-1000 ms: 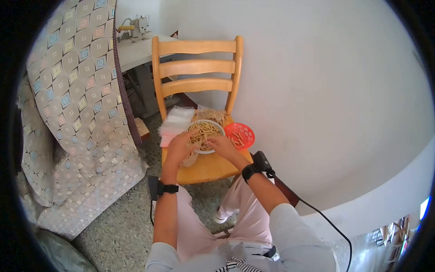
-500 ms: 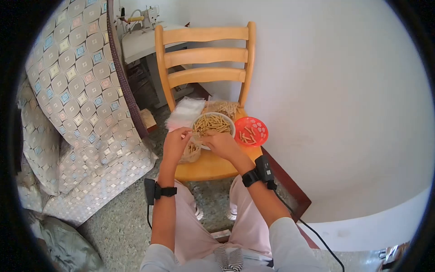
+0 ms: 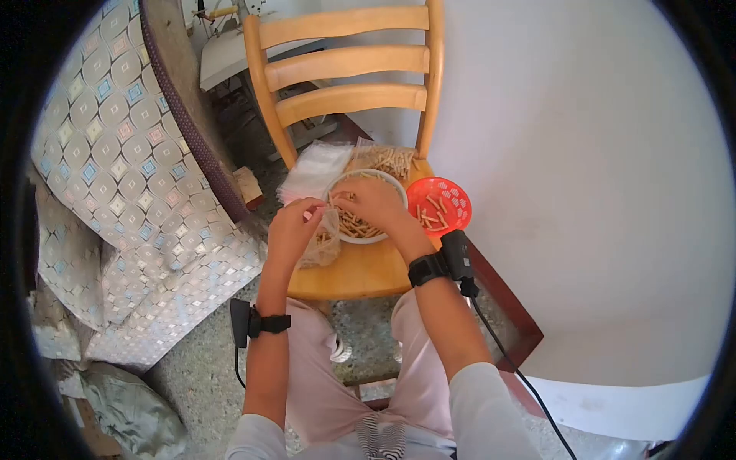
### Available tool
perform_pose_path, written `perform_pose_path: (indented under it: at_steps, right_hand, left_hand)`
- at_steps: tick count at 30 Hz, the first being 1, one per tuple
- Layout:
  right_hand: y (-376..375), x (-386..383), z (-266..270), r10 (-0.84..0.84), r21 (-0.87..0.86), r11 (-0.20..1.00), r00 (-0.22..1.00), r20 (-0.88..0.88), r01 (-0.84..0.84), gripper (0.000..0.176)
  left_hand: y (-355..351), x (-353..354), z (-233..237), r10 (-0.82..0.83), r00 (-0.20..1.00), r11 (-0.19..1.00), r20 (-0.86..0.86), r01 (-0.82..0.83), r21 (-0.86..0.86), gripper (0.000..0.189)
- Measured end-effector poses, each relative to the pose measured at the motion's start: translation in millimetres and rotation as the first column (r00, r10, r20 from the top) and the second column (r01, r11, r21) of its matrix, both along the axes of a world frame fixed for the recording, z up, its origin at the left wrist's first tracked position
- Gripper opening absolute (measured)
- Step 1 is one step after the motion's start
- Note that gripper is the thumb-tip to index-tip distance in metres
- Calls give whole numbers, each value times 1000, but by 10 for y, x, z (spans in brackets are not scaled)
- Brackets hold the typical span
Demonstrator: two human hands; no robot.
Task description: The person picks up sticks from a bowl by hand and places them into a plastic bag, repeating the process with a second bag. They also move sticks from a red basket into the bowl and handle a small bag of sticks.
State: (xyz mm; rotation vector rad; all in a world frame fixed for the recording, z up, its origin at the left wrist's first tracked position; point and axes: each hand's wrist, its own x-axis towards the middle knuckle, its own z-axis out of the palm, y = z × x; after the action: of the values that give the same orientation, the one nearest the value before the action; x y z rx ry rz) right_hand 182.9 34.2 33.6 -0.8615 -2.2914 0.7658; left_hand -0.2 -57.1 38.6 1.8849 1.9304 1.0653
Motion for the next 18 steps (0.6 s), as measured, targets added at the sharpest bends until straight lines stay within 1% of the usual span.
perform_pose_path:
  at_steps: [1, 2, 3, 4, 5, 6, 7, 8, 9, 10, 12, 13, 14, 15, 16, 18]
  right_hand:
    - [61, 27, -76, -74, 75, 995, 989, 125, 65, 17]
    - [103, 24, -184, -81, 73, 995, 990, 119, 73, 17]
    - [164, 51, -391, -78, 100, 993, 982, 170, 62, 17]
    - [136, 94, -465, -74, 121, 992, 971, 227, 48, 16]
    - [116, 131, -532, -80, 113, 992, 969, 236, 55, 16]
    - [77, 113, -531, -75, 103, 994, 913, 400, 37, 16]
    - [39, 86, -511, -63, 88, 996, 832, 551, 17, 15]
    - [7, 74, -521, -60, 81, 997, 831, 553, 18, 15]
    - [-3, 54, -571, -108, 172, 985, 855, 507, 23, 15]
    - [-13, 42, -623, -151, 258, 966, 877, 456, 32, 14]
    - [-8, 15, -673, -153, 241, 970, 863, 482, 37, 14]
    - [5, 15, -693, -155, 231, 972, 847, 508, 40, 14]
    - [-8, 3, -728, -154, 213, 976, 843, 515, 48, 14]
    - [-17, -36, -765, -214, 274, 959, 816, 537, 72, 13]
    - [5, -76, -766, -280, 347, 933, 790, 545, 91, 11]
    - [-9, -93, -703, -266, 334, 938, 806, 530, 91, 10]
  left_hand:
    - [37, -27, 24, -2, 1000, 1000, -10, 2, -2, 20]
    - [84, -53, 43, -43, 998, 997, -47, 40, -68, 22]
    - [139, -60, 56, -90, 993, 988, -74, 79, -135, 24]
    - [193, -68, 93, -100, 993, 986, -66, 90, -143, 24]
    - [267, -96, 150, -182, 967, 967, -178, 143, -212, 26]
    - [326, -95, 220, -267, 921, 941, -284, 185, -284, 28]
    - [363, -53, 265, -273, 920, 938, -281, 190, -289, 28]
    - [382, 1, 296, -266, 915, 948, -304, 193, -251, 28]
    - [391, 21, 293, -258, 909, 957, -328, 195, -213, 28]
    - [369, 23, 243, -262, 908, 955, -326, 197, -221, 28]
    - [337, 27, 97, -235, 927, 947, -292, 151, -283, 31]
    - [399, -31, 31, -248, 925, 943, -286, 163, -290, 31]
    - [440, -135, -41, -207, 963, 933, -174, 141, -330, 32]
    - [426, -183, -77, -153, 986, 919, -68, 117, -375, 33]
    - [424, -200, -101, -157, 985, 917, -73, 118, -381, 33]
    - [463, -246, -93, -42, 999, 971, 11, 43, -235, 34]
